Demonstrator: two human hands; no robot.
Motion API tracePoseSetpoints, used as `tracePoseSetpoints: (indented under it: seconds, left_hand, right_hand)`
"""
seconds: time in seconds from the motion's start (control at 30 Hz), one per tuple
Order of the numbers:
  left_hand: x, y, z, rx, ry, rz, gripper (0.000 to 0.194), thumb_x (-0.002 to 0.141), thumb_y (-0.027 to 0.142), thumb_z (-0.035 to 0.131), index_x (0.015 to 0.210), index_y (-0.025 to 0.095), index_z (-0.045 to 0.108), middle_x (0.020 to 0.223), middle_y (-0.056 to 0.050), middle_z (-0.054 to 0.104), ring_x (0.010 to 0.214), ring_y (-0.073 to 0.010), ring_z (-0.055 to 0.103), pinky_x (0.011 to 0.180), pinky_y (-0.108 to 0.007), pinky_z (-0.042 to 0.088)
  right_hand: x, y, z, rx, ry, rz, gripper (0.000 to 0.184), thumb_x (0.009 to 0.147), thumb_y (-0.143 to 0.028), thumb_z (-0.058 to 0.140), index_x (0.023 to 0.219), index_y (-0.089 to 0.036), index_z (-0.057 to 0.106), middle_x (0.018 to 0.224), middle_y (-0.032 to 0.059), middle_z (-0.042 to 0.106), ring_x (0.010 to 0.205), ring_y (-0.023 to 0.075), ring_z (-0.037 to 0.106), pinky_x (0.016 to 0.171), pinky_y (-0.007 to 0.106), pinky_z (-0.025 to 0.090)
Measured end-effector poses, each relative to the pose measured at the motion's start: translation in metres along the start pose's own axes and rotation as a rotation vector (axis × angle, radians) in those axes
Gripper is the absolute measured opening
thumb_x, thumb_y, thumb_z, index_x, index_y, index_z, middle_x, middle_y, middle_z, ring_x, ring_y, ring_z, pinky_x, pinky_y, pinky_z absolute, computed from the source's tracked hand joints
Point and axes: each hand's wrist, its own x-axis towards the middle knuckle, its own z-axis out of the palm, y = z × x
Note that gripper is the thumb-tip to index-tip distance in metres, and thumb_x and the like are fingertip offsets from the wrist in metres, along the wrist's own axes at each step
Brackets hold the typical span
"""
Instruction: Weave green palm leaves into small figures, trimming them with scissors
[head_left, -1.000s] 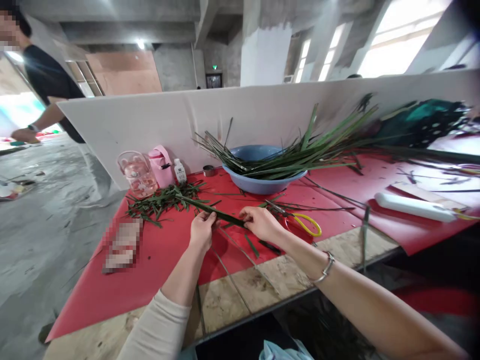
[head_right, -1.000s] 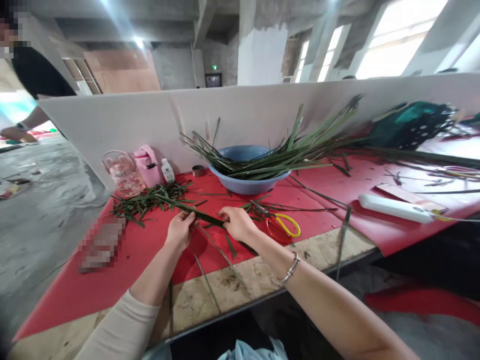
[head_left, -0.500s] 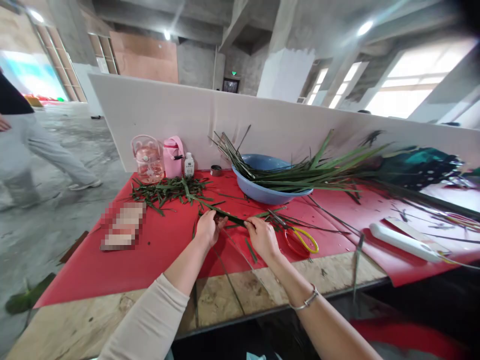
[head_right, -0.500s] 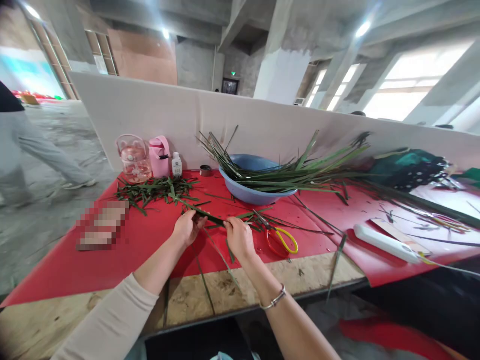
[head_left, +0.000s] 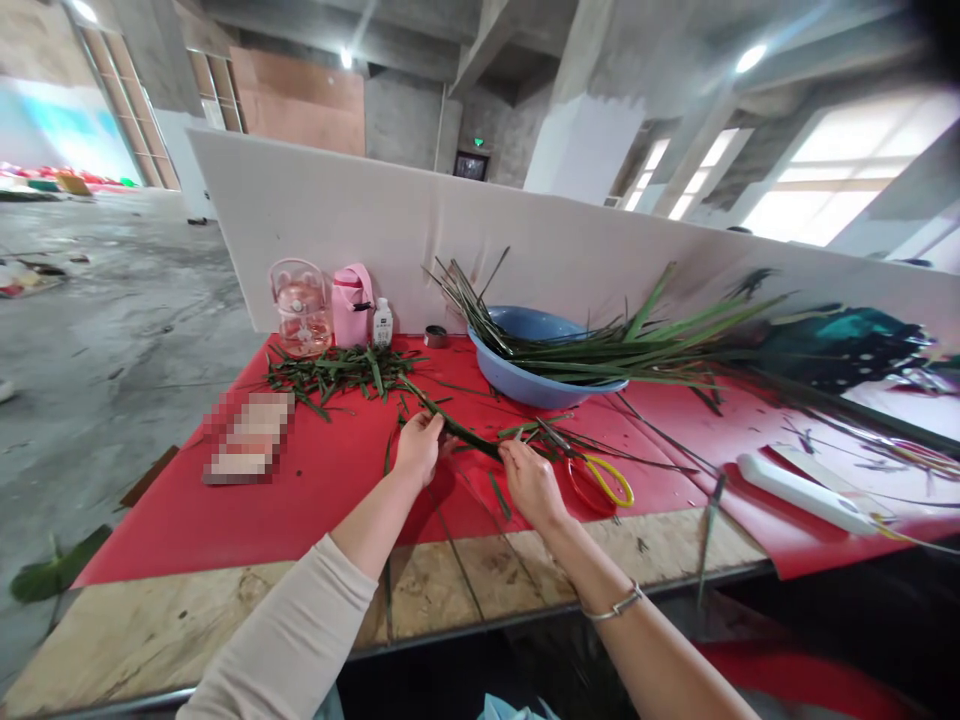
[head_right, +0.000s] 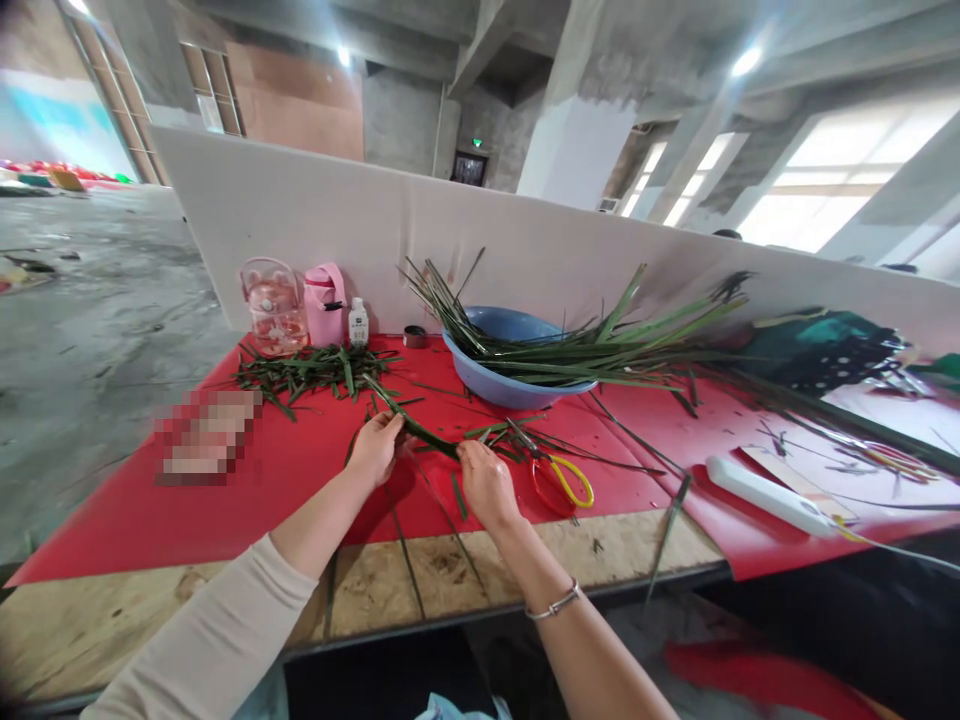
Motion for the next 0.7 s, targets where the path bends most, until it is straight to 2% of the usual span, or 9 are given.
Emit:
tracePoseSetpoints:
  seconds: [0.13, 0.27, 0.37, 0.47, 0.53, 0.6, 0.7]
  left_hand:
    - [0.000, -0.005, -0.003, -0.015, 0.004, 0.045, 0.015, 0.059, 0.016, 0.070, 0.065, 0.014, 0.056, 0.059, 0.003, 0.058, 0.050, -0.0063, 0.054, 0.049, -0.017, 0.045]
    - [0.002, -0.001, -0.005, -0.062, 0.028, 0.054, 0.016, 0.060, 0.018, 0.070, 0.066, 0.014, 0.056, 0.058, 0.003, 0.057, 0.046, -0.0046, 0.051, 0.048, -0.017, 0.045]
    - [0.005, 0.011, -0.002, -0.076, 0.011, 0.062, 0.016, 0.063, 0.018, 0.068, 0.062, 0.014, 0.052, 0.053, 0.003, 0.054, 0.044, -0.0045, 0.051, 0.049, -0.018, 0.046]
    - [0.006, 0.027, 0.005, -0.080, -0.024, 0.123, 0.012, 0.066, 0.017, 0.066, 0.068, 0.015, 0.054, 0.057, 0.004, 0.057, 0.050, -0.0048, 0.055, 0.054, -0.017, 0.047]
    - [0.004, 0.033, 0.006, -0.043, -0.048, 0.195, 0.013, 0.067, 0.020, 0.065, 0.078, 0.016, 0.058, 0.070, 0.001, 0.064, 0.062, -0.0077, 0.061, 0.057, -0.018, 0.048]
    - [-0.001, 0.033, 0.001, 0.088, -0.078, 0.321, 0.018, 0.068, 0.024, 0.064, 0.085, 0.017, 0.061, 0.086, -0.004, 0.068, 0.078, -0.0133, 0.063, 0.063, -0.021, 0.050]
    - [-0.015, 0.020, -0.015, 0.334, -0.165, 0.602, 0.016, 0.070, 0.021, 0.062, 0.085, 0.017, 0.065, 0.097, -0.008, 0.067, 0.094, -0.0188, 0.061, 0.079, -0.029, 0.049]
  right_hand:
    - [-0.002, 0.007, -0.008, -0.065, 0.028, 0.079, 0.027, 0.089, -0.026, 0.032, 0.085, -0.017, 0.057, 0.079, 0.0068, 0.063, 0.074, 0.0183, 0.059, 0.066, 0.026, 0.041]
    - [-0.006, 0.005, -0.011, 0.001, 0.027, 0.098, 0.027, 0.088, -0.033, 0.038, 0.080, -0.018, 0.059, 0.076, 0.0057, 0.064, 0.070, 0.0176, 0.060, 0.064, 0.026, 0.042]
    - [0.003, 0.005, -0.013, 0.054, 0.026, 0.057, 0.024, 0.086, -0.030, 0.042, 0.084, -0.017, 0.062, 0.081, 0.0064, 0.066, 0.075, 0.0181, 0.061, 0.070, 0.027, 0.044]
    - [0.029, 0.001, -0.013, 0.059, 0.076, 0.010, 0.026, 0.084, -0.021, 0.040, 0.099, -0.016, 0.060, 0.098, 0.0090, 0.066, 0.090, 0.0201, 0.060, 0.082, 0.032, 0.044]
    - [0.051, -0.007, -0.009, 0.120, 0.149, -0.020, 0.031, 0.081, -0.017, 0.042, 0.107, -0.016, 0.057, 0.104, 0.0094, 0.063, 0.095, 0.0203, 0.058, 0.086, 0.034, 0.043]
    - [0.070, -0.018, 0.000, 0.228, 0.191, -0.085, 0.027, 0.079, -0.016, 0.044, 0.101, -0.017, 0.060, 0.099, 0.0086, 0.064, 0.093, 0.0197, 0.059, 0.086, 0.034, 0.044]
    - [0.080, -0.029, 0.020, 0.388, 0.207, -0.158, 0.024, 0.079, -0.013, 0.042, 0.091, -0.019, 0.061, 0.097, 0.0081, 0.064, 0.096, 0.0191, 0.057, 0.089, 0.034, 0.043]
